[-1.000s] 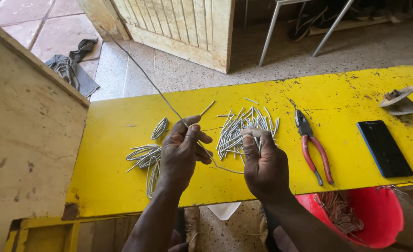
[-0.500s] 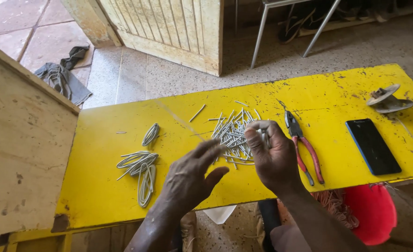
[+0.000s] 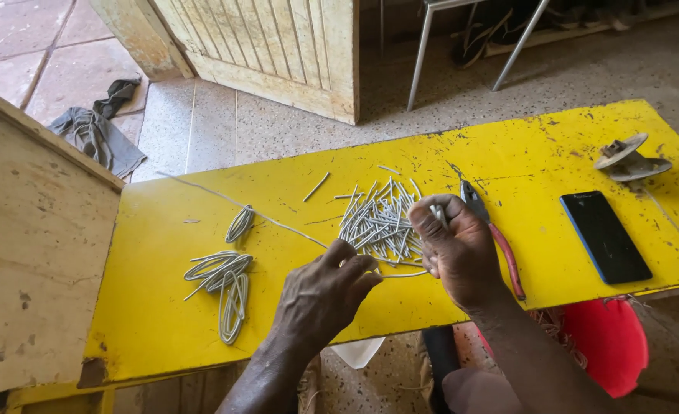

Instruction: Cutting long metal wires into uniform shorter lengths using pliers on a yellow workbench.

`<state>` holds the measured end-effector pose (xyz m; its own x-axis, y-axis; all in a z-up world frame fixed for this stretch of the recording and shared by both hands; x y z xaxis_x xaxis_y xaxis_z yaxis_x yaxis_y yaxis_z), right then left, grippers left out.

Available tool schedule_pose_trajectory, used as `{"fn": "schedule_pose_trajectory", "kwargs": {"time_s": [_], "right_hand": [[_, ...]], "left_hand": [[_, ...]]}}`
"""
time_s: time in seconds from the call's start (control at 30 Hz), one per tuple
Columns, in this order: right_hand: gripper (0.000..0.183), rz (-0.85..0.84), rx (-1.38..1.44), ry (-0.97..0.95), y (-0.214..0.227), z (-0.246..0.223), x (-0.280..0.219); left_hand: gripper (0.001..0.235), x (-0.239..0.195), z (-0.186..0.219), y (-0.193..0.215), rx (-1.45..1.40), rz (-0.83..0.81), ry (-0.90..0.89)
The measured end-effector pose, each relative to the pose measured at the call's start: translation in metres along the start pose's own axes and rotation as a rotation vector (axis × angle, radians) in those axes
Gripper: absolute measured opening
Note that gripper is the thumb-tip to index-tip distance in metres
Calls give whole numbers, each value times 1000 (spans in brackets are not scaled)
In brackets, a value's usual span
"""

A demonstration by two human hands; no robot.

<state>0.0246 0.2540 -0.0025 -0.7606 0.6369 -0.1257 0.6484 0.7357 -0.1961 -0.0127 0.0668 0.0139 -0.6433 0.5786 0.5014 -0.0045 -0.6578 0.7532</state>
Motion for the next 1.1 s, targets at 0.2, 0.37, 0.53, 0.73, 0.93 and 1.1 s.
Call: {"fn": "schedule_pose_trajectory", "kwargs": {"time_s": [0.2,0.37,0.53,0.73,0.93,1.1], "right_hand": [[28,257,236,-157,11,14,11],[38,349,266,-96,1,11,-9],[40,202,246,-183,-4,14,-4],[40,-44,277,-404,9,29,15],[38,-107,203,-537,6,30,10],[37,-83,195,-476,8,32,18]], "left_hand": [[25,4,9,18,57,349,1],[26,9,-2,16,159,427,91],[28,22,-18,21,-71,325,75],[29,14,-10,-2,-189,5,149],[13,16,0,9,-325,18,89],[18,9,-3,17,-516,86,155]]}}
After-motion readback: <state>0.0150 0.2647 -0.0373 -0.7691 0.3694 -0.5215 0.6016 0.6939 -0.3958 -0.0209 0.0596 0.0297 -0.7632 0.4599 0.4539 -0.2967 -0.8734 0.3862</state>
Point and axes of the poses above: each hand's wrist, its own x-axis towards the middle knuckle, its own y-axis out of the back of the hand, z = x × y, the point moved 8 cm from there along x, towards the middle knuckle, and after that the axes turned 15 degrees about z, right-handed, at the moved point
